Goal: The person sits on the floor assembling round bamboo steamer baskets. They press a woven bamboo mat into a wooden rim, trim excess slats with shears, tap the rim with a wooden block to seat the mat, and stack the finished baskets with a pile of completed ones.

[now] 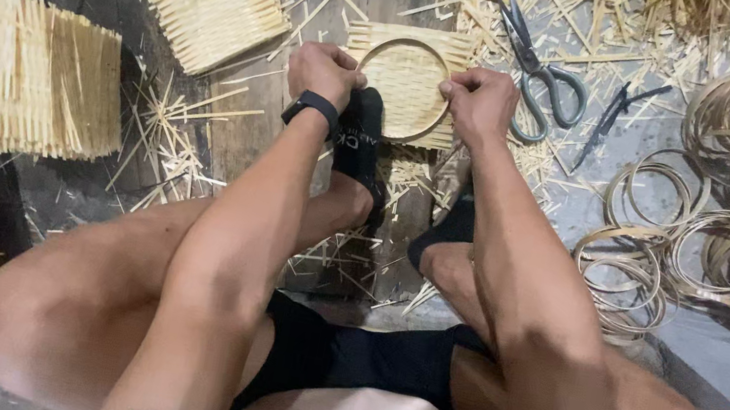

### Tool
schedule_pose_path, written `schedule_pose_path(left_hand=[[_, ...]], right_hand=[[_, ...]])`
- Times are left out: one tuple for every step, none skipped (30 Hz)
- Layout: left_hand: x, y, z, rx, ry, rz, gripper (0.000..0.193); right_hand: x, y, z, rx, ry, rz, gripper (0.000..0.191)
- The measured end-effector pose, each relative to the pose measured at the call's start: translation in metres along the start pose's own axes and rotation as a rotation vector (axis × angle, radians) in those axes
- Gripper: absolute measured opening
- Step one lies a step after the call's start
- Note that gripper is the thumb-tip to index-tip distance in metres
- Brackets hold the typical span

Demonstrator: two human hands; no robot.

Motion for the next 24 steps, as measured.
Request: schedule_pose_path(left_hand=[[0.002,0.0,0.0,-0.003,0.018,0.003,0.019],[0.005,0.002,-0.001,-0.001,0.011,0.035,0.019],[0.008,0.003,-0.002,0.0,0.005,0.065,0.018],[0.012,0.005,-0.003,0.001,0.002,0.094,0.018],[0.015,0.007,-0.005,0.008,0.008,0.119,0.018],[0.017,0.009,-0.006,0.017,0.015,0.142,0.018],[0.018,0.009,-0.007,0.025,0.026,0.168,0.019],[0.02,0.01,-0.009,0.049,0.037,0.182,0.019],[0.022,0.009,-0.01,0.07,0.044,0.195,0.019],[0.023,0.008,-0.012,0.093,0.053,0.207,0.018],[0.023,0.006,-0.014,0.103,0.063,0.18,0.018],[0.021,0.003,-0.014,0.109,0.07,0.156,0.018],[0.018,0.001,-0.014,0.118,0.082,0.13,0.018],[0.012,-0.001,-0.014,0.135,0.135,0.021,0.019],[0.005,-0.002,-0.015,0.151,0.18,-0.085,0.02],[-0.001,-0.002,-0.014,0.17,0.227,-0.191,0.021],[-0.013,0.0,-0.012,0.018,0.401,-0.236,0.013],[-0.023,0.004,-0.008,-0.134,0.565,-0.281,0.01],[-0.031,0.009,-0.003,-0.135,0.797,-0.237,0.01],[-0.04,0.015,0.002,-0.135,1.036,-0.183,0.014],[-0.044,0.019,0.007,-0.138,1.272,-0.123,0.019],[-0.042,0.023,0.007,-0.056,1.161,-0.058,0.019],[-0.04,0.026,0.006,0.018,1.057,0.01,0.019],[-0.04,0.03,0.003,0.091,0.943,0.073,0.019]], right_hand=[[-0.001,0.0,0.0,0.005,-0.027,0.011,0.018],[-0.002,0.0,0.0,0.007,-0.039,-0.009,0.019],[-0.005,0.001,-0.001,0.007,-0.048,-0.029,0.019],[-0.008,0.002,-0.001,0.005,-0.059,-0.052,0.019],[-0.013,0.003,-0.002,0.036,-0.041,-0.068,0.018],[-0.017,0.003,-0.004,0.063,-0.022,-0.084,0.017],[-0.022,0.003,-0.008,0.088,-0.005,-0.1,0.017],[-0.023,0.001,-0.012,0.145,-0.015,-0.165,0.018],[-0.024,0.0,-0.018,0.207,-0.025,-0.232,0.019],[-0.021,0.0,-0.022,0.267,-0.033,-0.299,0.021],[-0.02,-0.002,-0.026,0.304,-0.025,-0.283,0.02],[-0.019,-0.004,-0.028,0.346,-0.021,-0.267,0.019],[-0.014,-0.005,-0.027,0.382,-0.015,-0.252,0.018],[-0.007,-0.01,-0.023,0.222,-0.083,-0.102,0.015],[0.002,-0.011,-0.013,0.07,-0.151,0.051,0.015],[0.012,-0.009,0.002,-0.084,-0.216,0.205,0.019],[0.012,0.001,0.017,0.047,0.146,0.03,0.035],[0.013,0.017,0.038,0.191,0.509,-0.15,0.051],[0.018,0.036,0.061,0.276,0.689,-0.268,0.047],[0.019,0.051,0.079,0.351,0.866,-0.389,0.044],[0.022,0.066,0.091,0.239,0.812,-0.64,0.036],[0.023,0.078,0.098,0.125,0.747,-0.886,0.029],[0.018,0.086,0.101,0.059,0.762,-0.865,0.028],[0.015,0.094,0.102,0.0,0.783,-0.842,0.028]])
Point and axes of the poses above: each hand's wrist, its own z-axis away from the middle knuckle, its own y-axis out of the palm, x = y × z, the point moved 2 cm from there along -z, towards the middle knuckle, and after that the axes turned 8 degrees about -y, right-handed, at the moved point
